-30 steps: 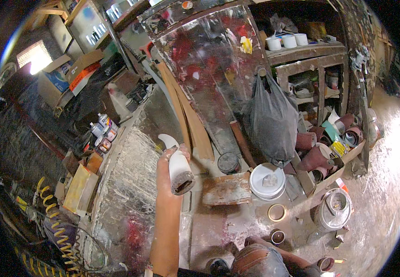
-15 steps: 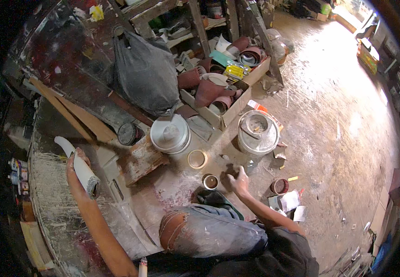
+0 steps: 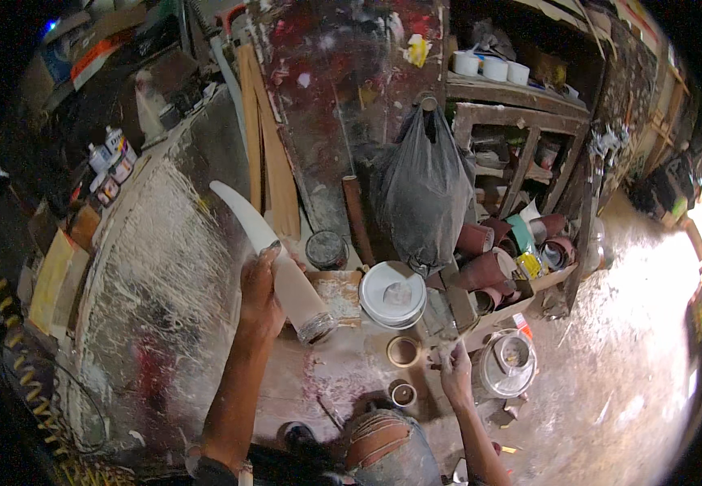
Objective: The person applies white glue to the end of a long white wooden piece using a small brush, then rubs the glue in with their fingers. They then move to a different area and use a handheld tool to scrape or clean the glued end of the piece.
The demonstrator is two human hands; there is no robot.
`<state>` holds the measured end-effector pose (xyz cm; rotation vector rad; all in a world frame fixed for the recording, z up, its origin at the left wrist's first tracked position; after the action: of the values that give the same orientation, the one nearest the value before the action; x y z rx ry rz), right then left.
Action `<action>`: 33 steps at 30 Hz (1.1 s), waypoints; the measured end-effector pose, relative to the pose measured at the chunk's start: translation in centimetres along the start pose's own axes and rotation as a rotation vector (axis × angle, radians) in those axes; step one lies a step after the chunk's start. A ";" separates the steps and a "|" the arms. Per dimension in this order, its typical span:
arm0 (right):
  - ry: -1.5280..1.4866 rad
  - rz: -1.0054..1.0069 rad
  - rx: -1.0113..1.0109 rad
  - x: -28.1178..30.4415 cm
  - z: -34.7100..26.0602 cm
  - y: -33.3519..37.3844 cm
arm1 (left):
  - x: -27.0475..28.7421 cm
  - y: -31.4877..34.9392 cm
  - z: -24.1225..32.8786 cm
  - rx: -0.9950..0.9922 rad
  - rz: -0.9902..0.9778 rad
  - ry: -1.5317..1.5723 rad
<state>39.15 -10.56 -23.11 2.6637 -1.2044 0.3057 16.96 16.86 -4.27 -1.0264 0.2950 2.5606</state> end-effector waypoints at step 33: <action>0.630 0.027 1.197 1.0 -33.6 14.8 | -0.5 1.2 3.0 0.016 0.015 0.069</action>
<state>25.09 -11.90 10.76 2.8533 -0.9561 2.2504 14.97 16.57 -1.69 -1.1125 0.3422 2.5350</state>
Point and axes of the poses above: each hand's wrist, its own y-axis away from the middle knuckle, its own x-axis out of the back of the hand, z = x × y, the point moved 8 cm from there along -y, towards the middle knuckle, and after that the axes turned 11 degrees about y, right-handed, at the moved point
